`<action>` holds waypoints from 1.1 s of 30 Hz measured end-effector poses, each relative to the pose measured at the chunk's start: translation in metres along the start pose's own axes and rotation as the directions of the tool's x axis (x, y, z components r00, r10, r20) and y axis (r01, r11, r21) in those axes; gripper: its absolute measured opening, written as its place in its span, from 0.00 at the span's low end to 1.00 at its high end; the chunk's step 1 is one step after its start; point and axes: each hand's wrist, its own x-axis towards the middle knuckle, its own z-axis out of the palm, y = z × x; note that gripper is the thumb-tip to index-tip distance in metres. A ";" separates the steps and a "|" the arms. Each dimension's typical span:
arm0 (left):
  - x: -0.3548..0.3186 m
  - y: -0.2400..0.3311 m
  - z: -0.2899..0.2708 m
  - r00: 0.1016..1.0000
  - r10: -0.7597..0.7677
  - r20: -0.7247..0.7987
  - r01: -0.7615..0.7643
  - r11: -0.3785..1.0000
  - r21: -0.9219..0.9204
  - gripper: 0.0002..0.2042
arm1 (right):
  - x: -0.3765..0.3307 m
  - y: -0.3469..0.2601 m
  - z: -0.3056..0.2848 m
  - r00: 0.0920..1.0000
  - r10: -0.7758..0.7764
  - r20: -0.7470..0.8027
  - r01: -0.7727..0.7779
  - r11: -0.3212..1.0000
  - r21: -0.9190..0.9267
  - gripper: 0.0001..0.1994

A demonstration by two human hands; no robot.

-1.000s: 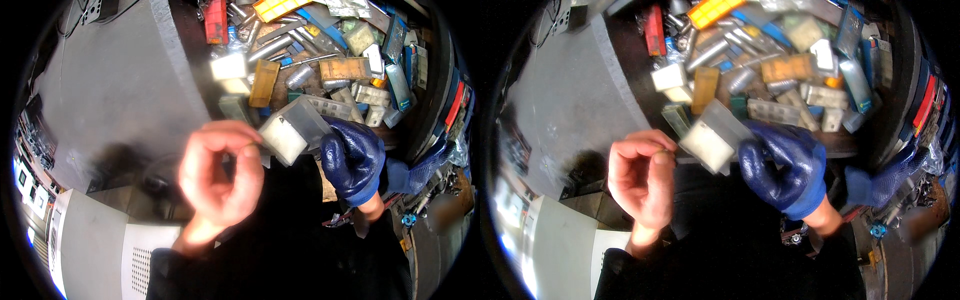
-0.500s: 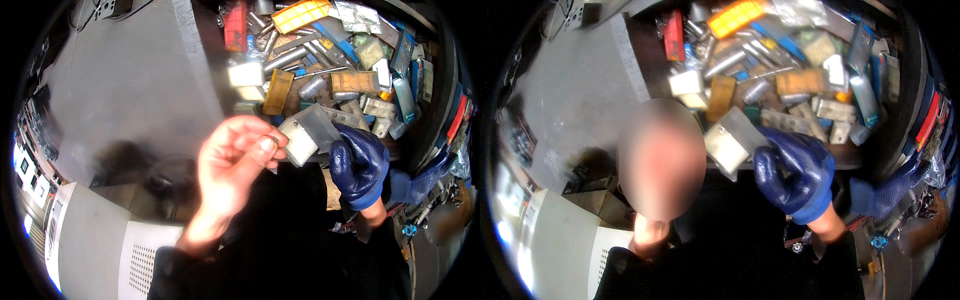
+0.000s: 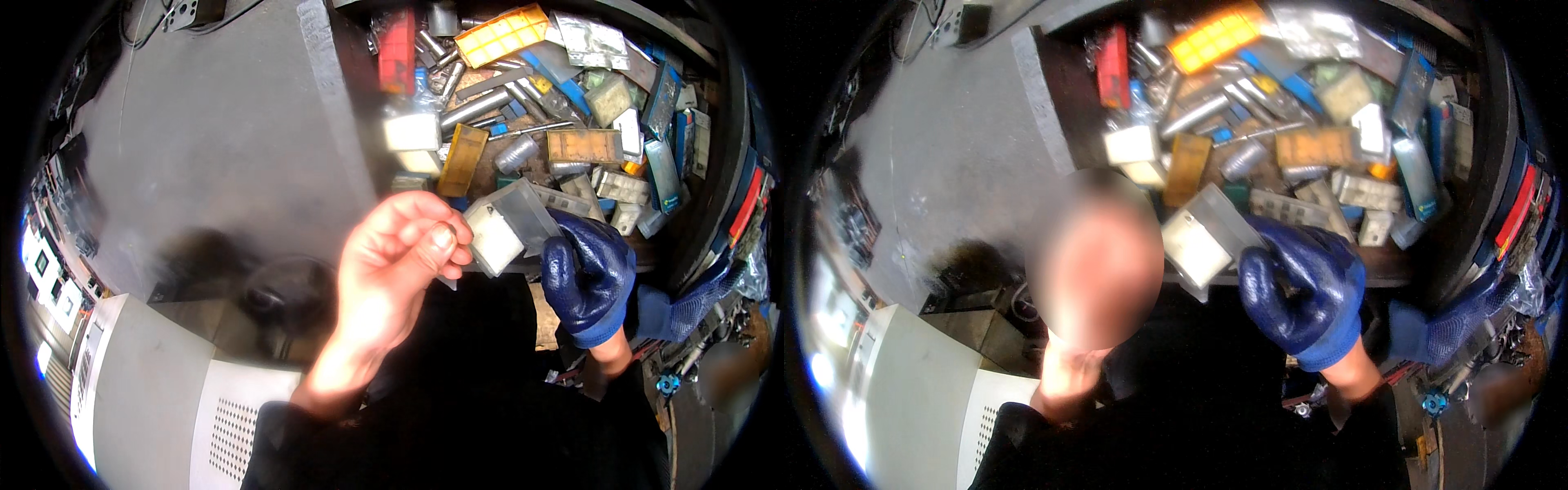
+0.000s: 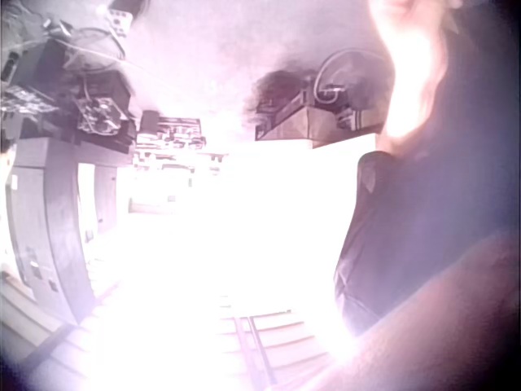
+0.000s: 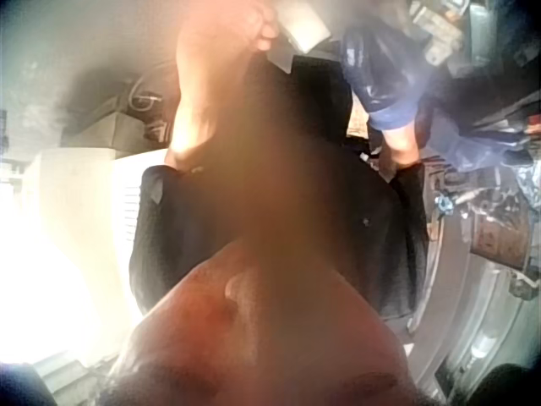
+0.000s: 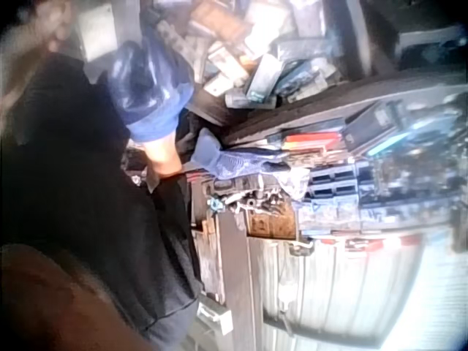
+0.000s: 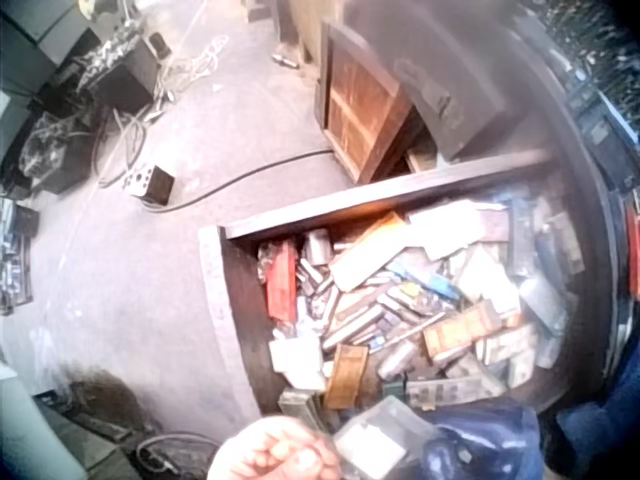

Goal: The person sorts through a cluttered drawer filled with various metal blocks, tools, and hardware components. They pick up individual items, briefly inspect them, and place them back into the drawer or onto the surrounding workbench surface.

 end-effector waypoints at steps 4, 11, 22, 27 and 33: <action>0.002 -0.005 -0.008 0.999 -0.034 -0.013 0.035 0.999 0.011 0.09 | -0.001 0.003 0.000 1.000 0.008 0.014 -0.008 1.000 0.012 0.15; 0.001 0.004 0.001 0.998 -0.059 -0.023 0.057 0.994 -0.095 0.08 | 0.000 0.004 0.000 1.000 0.019 0.023 -0.019 1.000 0.025 0.15; 0.004 0.005 -0.003 0.997 -0.075 0.020 0.077 0.987 -0.138 0.08 | -0.001 0.003 0.000 1.000 0.019 0.019 -0.019 1.000 -0.001 0.15; 0.003 0.006 -0.001 0.996 -0.084 0.003 0.083 0.985 -0.151 0.08 | 0.000 0.004 0.000 1.000 0.002 0.010 -0.002 1.000 0.002 0.15; -0.001 0.002 -0.001 0.992 0.127 0.024 -0.129 0.972 0.197 0.09 | 0.001 0.005 0.001 1.000 -0.015 -0.002 0.015 1.000 0.015 0.15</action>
